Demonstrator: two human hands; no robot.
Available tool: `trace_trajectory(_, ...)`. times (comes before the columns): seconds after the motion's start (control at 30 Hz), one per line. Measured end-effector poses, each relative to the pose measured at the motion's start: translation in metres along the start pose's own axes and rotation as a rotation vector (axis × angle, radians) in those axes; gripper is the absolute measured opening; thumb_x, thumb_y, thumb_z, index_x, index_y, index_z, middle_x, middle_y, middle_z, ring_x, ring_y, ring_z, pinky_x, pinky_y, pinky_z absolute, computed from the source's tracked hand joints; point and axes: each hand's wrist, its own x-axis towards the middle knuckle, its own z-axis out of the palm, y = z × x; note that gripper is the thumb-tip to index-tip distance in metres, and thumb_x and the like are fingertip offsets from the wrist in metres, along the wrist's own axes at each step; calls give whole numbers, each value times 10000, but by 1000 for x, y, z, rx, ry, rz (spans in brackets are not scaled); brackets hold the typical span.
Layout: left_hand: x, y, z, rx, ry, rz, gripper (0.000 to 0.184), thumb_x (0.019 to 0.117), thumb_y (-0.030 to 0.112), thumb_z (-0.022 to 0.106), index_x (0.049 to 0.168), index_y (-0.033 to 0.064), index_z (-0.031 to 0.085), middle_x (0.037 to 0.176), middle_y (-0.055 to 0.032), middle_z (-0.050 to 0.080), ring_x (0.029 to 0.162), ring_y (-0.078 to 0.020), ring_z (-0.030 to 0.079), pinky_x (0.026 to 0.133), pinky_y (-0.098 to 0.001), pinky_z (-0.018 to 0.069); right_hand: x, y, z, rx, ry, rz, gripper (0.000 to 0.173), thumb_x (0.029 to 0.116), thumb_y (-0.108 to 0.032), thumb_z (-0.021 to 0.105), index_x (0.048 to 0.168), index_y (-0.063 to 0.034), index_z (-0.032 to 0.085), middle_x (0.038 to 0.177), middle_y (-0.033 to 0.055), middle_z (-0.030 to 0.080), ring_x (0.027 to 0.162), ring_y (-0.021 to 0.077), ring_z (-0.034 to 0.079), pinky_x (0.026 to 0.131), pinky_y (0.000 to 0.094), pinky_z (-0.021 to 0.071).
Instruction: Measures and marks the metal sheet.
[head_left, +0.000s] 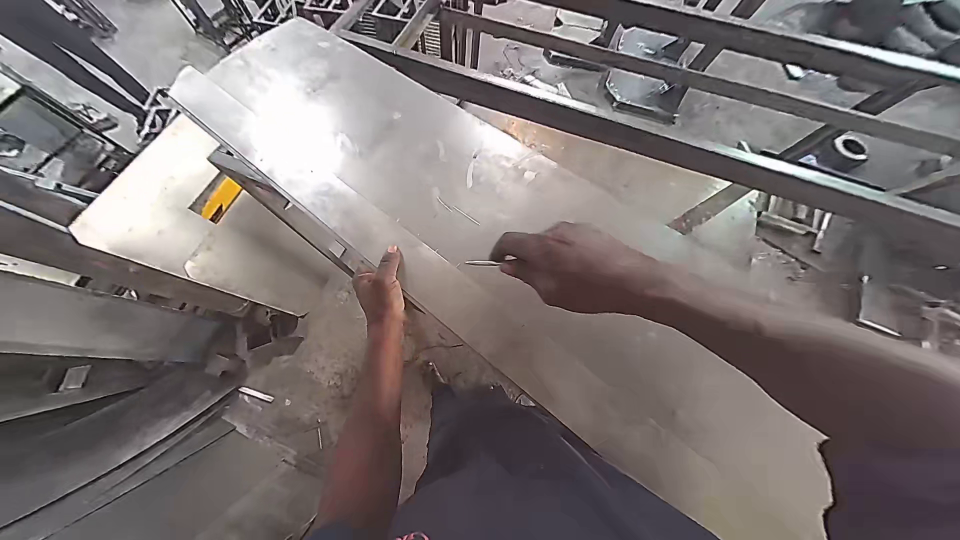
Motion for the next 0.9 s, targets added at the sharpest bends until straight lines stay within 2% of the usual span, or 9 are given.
trace_trajectory(0.1, -6, 5, -8, -5, -72, -69, 298, 1011, 266, 663, 1187, 28, 636, 1027, -105, 737, 930, -197, 738, 850, -420, 629, -60, 2, 21, 98, -63, 175, 147, 1070, -311, 492, 1157, -207, 547, 728, 6, 593, 635, 215, 628, 540, 449, 513)
trace_trajectory(0.17, -14, 10, -13, -19, -121, -113, 327, 1032, 306, 624, 1246, 60, 619, 1054, -95, 729, 930, -194, 733, 834, -420, 630, -102, -7, 44, 112, -122, 234, 351, 1055, -446, 497, 1219, -143, 567, 805, 80, 632, 727, 309, 663, 614, 532, 529)
trace_trajectory(0.23, -24, 11, -19, 35, -101, -70, 316, 1038, 337, 608, 1216, 77, 617, 998, -80, 720, 860, -182, 725, 767, -406, 629, -134, -13, 80, 31, -64, 241, 683, 905, -696, 589, 1238, -101, 564, 757, 96, 640, 671, 343, 674, 559, 544, 532)
trace_trajectory(0.37, -43, 18, -37, 417, 5, 470, 461, 972, 301, 685, 1245, 3, 463, 956, -34, 582, 779, -76, 608, 700, -260, 549, -159, -22, 125, -138, 134, 306, 941, 693, -818, 694, 1233, -58, 565, 671, 63, 616, 570, 298, 656, 477, 470, 510)
trace_trajectory(0.47, -29, 37, -61, 744, -385, 838, 699, 863, 544, 751, 1284, 11, 588, 1253, -155, 629, 1165, -252, 596, 977, -438, 512, -158, -37, 118, -124, 42, 443, 815, 752, -702, 694, 1225, -54, 551, 639, 62, 602, 590, 301, 659, 514, 471, 505)
trace_trajectory(0.53, -12, 59, -62, 1013, -653, 961, 892, 765, 775, 700, 1350, 109, 606, 1405, -119, 596, 1326, -317, 523, 1098, -579, 401, -153, -43, 104, -66, -72, 535, 786, 755, -681, 695, 1226, -75, 525, 658, 63, 611, 647, 303, 679, 566, 482, 515)
trace_trajectory(0.63, 14, 82, -55, 1383, -920, 1046, 1117, 656, 915, 636, 1504, 201, 500, 1580, -7, 470, 1514, -258, 344, 1226, -638, 165, -146, -46, 91, 77, -198, 638, 848, 689, -662, 777, 1262, -107, 491, 761, 75, 639, 763, 312, 686, 669, 519, 527)
trace_trajectory(0.7, 33, 90, -50, 1485, -1015, 1088, 1138, 642, 866, 700, 1541, 214, 455, 1610, 10, 434, 1549, -242, 281, 1237, -663, 72, -144, -47, 89, 95, -195, 672, 833, 643, -652, 802, 1223, -135, 502, 753, 52, 630, 748, 285, 677, 659, 504, 525)
trace_trajectory(0.9, 83, 92, -42, 1433, -1237, 1316, 936, 775, 755, 692, 1506, 202, 503, 1532, -22, 526, 1497, -259, 391, 1217, -719, 88, -160, -65, 82, 109, -241, 747, 825, 593, -665, 826, 1182, -183, 506, 691, -2, 585, 685, 239, 650, 618, 479, 508)
